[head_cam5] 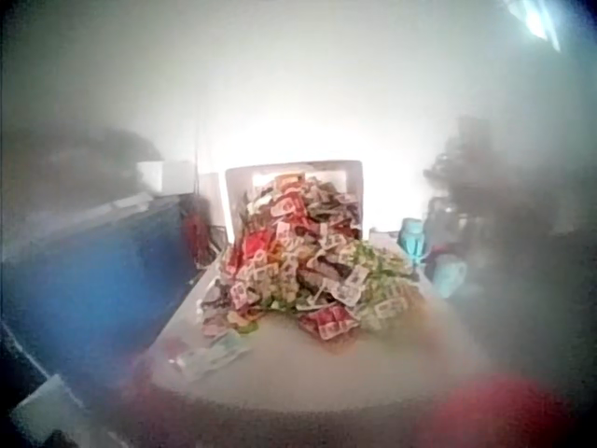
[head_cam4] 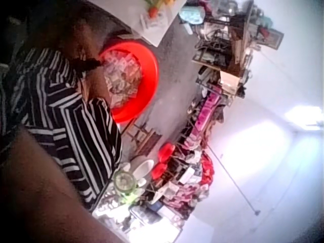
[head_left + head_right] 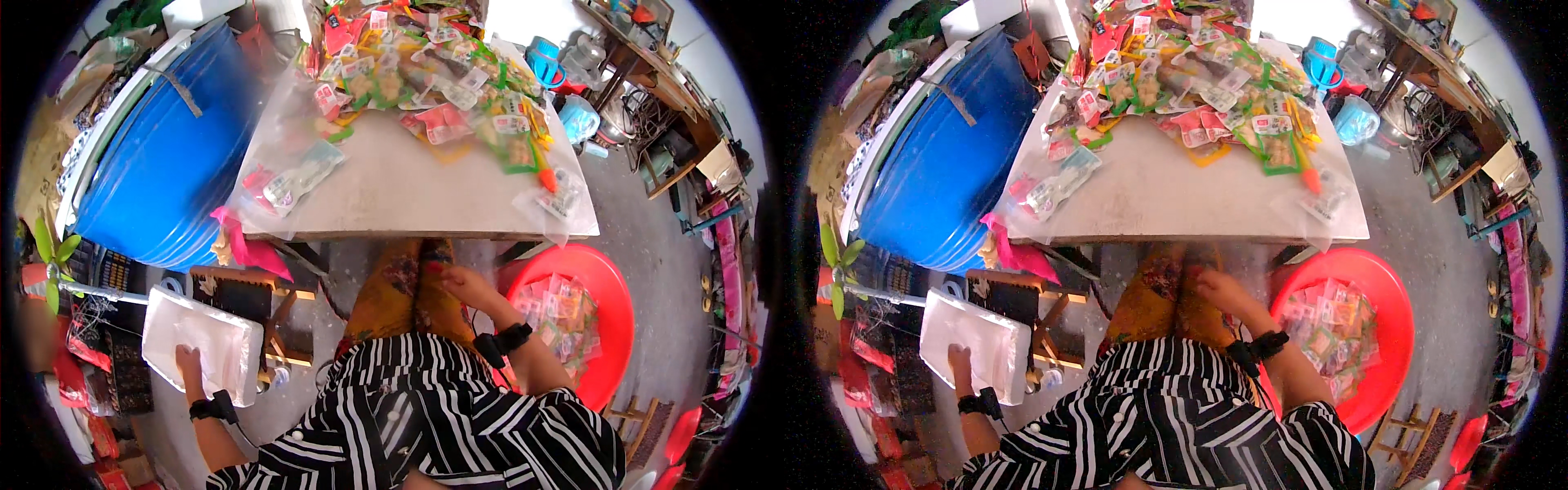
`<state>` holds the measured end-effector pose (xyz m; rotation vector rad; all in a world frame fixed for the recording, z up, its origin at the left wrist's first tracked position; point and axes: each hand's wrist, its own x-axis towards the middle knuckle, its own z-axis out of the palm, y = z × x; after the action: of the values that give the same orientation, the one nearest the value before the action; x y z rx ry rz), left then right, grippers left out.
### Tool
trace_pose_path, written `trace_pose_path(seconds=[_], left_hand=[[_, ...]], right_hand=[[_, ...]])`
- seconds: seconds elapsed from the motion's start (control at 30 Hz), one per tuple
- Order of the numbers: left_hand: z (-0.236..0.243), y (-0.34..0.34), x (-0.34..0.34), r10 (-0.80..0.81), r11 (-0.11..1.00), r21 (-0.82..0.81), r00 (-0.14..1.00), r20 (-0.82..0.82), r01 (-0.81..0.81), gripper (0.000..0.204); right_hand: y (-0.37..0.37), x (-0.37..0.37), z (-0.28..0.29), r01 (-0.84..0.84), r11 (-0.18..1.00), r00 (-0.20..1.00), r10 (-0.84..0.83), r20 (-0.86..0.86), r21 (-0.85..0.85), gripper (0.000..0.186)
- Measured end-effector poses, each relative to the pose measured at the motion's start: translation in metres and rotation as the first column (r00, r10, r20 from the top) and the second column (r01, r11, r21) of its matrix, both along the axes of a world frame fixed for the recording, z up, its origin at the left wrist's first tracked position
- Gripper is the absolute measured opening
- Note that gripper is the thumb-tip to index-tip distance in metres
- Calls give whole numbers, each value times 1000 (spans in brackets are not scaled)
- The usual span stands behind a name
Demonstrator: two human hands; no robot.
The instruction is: The person sorts through a pile of small packaged food items on a table by hand, placing some into a red basin on the floor, and later uses a yellow pole to move items across the table surface.
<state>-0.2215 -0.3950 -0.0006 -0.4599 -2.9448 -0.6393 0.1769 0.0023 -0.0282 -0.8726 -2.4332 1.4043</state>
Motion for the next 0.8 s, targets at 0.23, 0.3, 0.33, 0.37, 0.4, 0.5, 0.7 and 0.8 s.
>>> trace_pose_path(seconds=[0.23, 0.3, 0.33, 0.37, 0.4, 0.5, 0.7, 0.8], left_hand=[[-7, -7, -22, 181, 978, -112, 983, 28, -177, 36], [7, 1, -24, 53, 959, 283, 980, -191, 4, 33], [23, 11, -25, 59, 942, 335, 988, -145, -7, 32], [49, 37, -16, 61, 922, 388, 994, -95, -19, 31], [70, 58, -3, 55, 925, 380, 990, -133, 0, 30], [89, 122, 19, -197, 853, 416, 933, -302, 315, 21], [95, 276, 93, -682, 585, 411, 698, -217, 699, 9], [79, 328, 129, -767, 557, 274, 612, -193, 784, 16]], right_hand=[[1, 0, 4, -29, 1000, 999, 29, 26, -2, 19], [2, 1, 0, -12, 1000, 1000, 12, 14, -25, 19], [3, 1, -1, 4, 999, 1000, -4, 2, -50, 20], [3, 0, 3, 7, 999, 1000, -7, 5, -45, 20], [3, -4, 10, 30, 994, 999, -32, -17, -109, 19], [6, -16, 28, 30, 991, 995, -42, -92, -131, 19], [27, -43, 57, -17, 995, 966, -11, -259, -103, 19], [32, -69, 71, 27, 937, 934, -148, -326, -348, 20]])
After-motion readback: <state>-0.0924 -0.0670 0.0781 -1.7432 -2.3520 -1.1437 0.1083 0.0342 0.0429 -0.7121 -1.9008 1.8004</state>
